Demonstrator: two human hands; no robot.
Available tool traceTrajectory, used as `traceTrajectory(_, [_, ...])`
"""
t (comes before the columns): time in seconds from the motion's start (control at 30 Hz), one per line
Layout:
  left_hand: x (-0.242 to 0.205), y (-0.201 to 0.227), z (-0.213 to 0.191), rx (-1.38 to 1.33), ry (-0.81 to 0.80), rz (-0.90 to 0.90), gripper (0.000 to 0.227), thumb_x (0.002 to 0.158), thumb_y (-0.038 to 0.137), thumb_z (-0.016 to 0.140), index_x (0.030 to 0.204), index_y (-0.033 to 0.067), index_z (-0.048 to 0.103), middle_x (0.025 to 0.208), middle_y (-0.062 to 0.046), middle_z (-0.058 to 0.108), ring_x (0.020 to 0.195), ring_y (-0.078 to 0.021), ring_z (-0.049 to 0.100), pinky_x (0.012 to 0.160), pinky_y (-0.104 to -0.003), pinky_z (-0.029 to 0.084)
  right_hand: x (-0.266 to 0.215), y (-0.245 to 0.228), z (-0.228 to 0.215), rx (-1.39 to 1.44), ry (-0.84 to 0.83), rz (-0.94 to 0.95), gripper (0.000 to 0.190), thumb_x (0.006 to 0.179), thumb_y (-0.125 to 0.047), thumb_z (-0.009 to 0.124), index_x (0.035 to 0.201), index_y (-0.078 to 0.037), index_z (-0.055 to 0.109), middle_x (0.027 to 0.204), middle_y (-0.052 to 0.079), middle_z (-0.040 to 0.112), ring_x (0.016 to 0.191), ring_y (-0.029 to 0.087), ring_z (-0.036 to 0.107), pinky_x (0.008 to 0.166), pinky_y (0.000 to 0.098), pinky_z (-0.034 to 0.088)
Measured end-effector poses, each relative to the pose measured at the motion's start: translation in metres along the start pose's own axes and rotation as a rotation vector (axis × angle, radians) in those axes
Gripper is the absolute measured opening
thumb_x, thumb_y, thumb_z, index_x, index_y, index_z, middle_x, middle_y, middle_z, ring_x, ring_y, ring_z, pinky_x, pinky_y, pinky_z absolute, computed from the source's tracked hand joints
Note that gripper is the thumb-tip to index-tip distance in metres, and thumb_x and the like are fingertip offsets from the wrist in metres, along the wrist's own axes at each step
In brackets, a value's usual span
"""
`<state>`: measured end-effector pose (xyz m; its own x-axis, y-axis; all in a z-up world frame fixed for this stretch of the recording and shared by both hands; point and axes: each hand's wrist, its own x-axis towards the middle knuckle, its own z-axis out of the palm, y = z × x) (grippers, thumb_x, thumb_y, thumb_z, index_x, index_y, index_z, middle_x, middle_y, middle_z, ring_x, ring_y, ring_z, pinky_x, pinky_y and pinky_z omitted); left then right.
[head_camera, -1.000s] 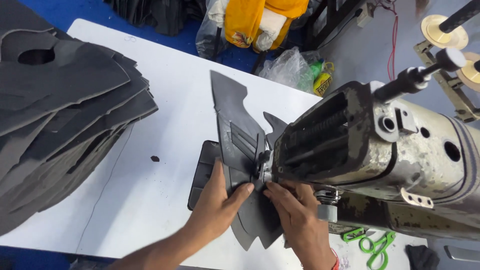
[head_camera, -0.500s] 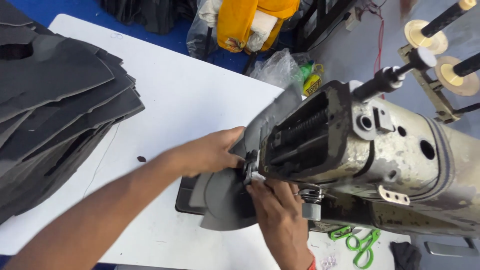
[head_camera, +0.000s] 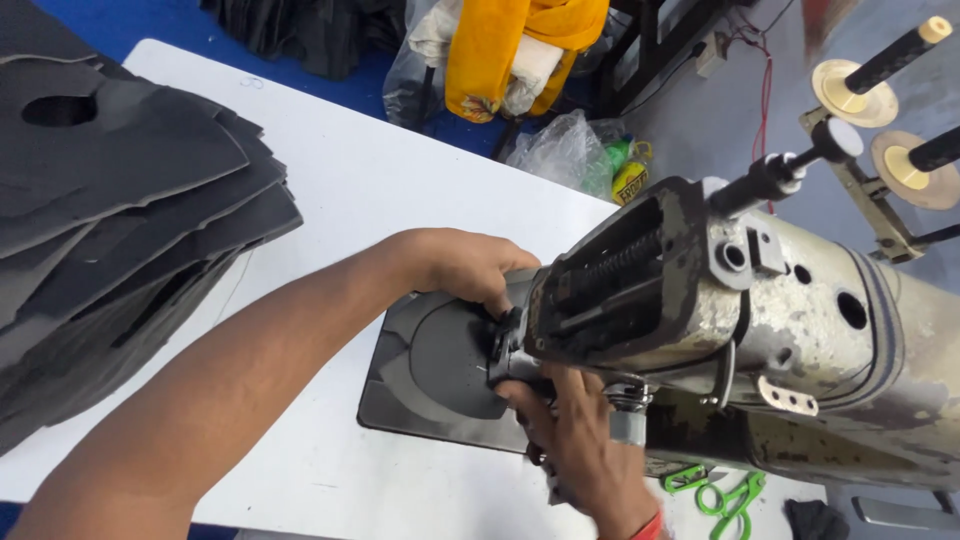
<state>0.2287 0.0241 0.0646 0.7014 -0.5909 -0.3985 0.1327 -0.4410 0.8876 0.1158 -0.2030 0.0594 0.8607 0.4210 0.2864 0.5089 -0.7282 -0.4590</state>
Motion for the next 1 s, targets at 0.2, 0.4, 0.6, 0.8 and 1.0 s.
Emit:
traceTrajectory(0.2, [-0.048, -0.015, 0.012, -0.2, 0.297, -0.077, 0.057, 0.089, 0.048, 0.068, 0.127, 0.0058, 0.067, 0.111, -0.014, 0.074, 0.095, -0.0225, 0.075, 0.08, -0.037, 0.062, 0.038, -0.003, -0.036, -0.183, -0.356, -0.187, 0.045, 0.079, -0.048, 0.082, 0.111, -0.017, 0.07, 0.084, 0.003, 0.076, 0.071, 0.021, 0.072, 0.065, 0.0363, 0.056])
traceTrajectory(0.4, [-0.055, -0.139, 0.141, -1.503, 0.333, 0.316, 0.079, 0.076, 0.055, 0.075, 0.135, 0.005, 0.055, 0.128, -0.009, 0.068, 0.121, -0.0215, 0.065, 0.104, -0.042, 0.052, 0.009, 0.019, -0.023, 0.176, -0.147, -0.417, 0.029, 0.098, -0.02, 0.072, 0.124, -0.01, 0.063, 0.114, 0.001, 0.078, 0.093, 0.018, 0.076, 0.081, 0.0305, 0.059])
traceTrajectory(0.6, [-0.054, -0.081, 0.199, -0.882, 0.802, 0.331, 0.026, 0.096, 0.019, 0.075, 0.112, -0.0007, 0.073, 0.096, -0.004, 0.071, 0.085, -0.0106, 0.061, 0.074, -0.029, 0.052, 0.009, 0.011, -0.023, 0.004, -0.153, -0.281, 0.036, 0.083, -0.011, 0.079, 0.118, -0.017, 0.078, 0.097, 0.005, 0.073, 0.078, 0.02, 0.07, 0.063, 0.0336, 0.053])
traceTrajectory(0.8, [-0.054, -0.063, 0.184, -0.71, 0.925, 0.312, 0.023, 0.094, 0.019, 0.073, 0.106, -0.0006, 0.072, 0.094, -0.002, 0.075, 0.085, -0.0087, 0.066, 0.075, -0.026, 0.056, 0.009, 0.005, -0.023, -0.001, -0.155, -0.263, 0.038, 0.083, -0.01, 0.081, 0.12, -0.016, 0.077, 0.089, 0.005, 0.07, 0.068, 0.019, 0.067, 0.058, 0.0348, 0.05])
traceTrajectory(1.0, [-0.061, -0.052, 0.153, -0.644, 0.816, 0.15, 0.028, 0.09, 0.022, 0.074, 0.108, 0.0008, 0.072, 0.095, -0.008, 0.077, 0.086, -0.0134, 0.071, 0.076, -0.031, 0.059, 0.015, -0.006, -0.024, 0.095, 0.059, -0.506, 0.03, 0.093, -0.008, 0.076, 0.12, -0.001, 0.064, 0.108, 0.007, 0.076, 0.089, 0.02, 0.075, 0.07, 0.0303, 0.054])
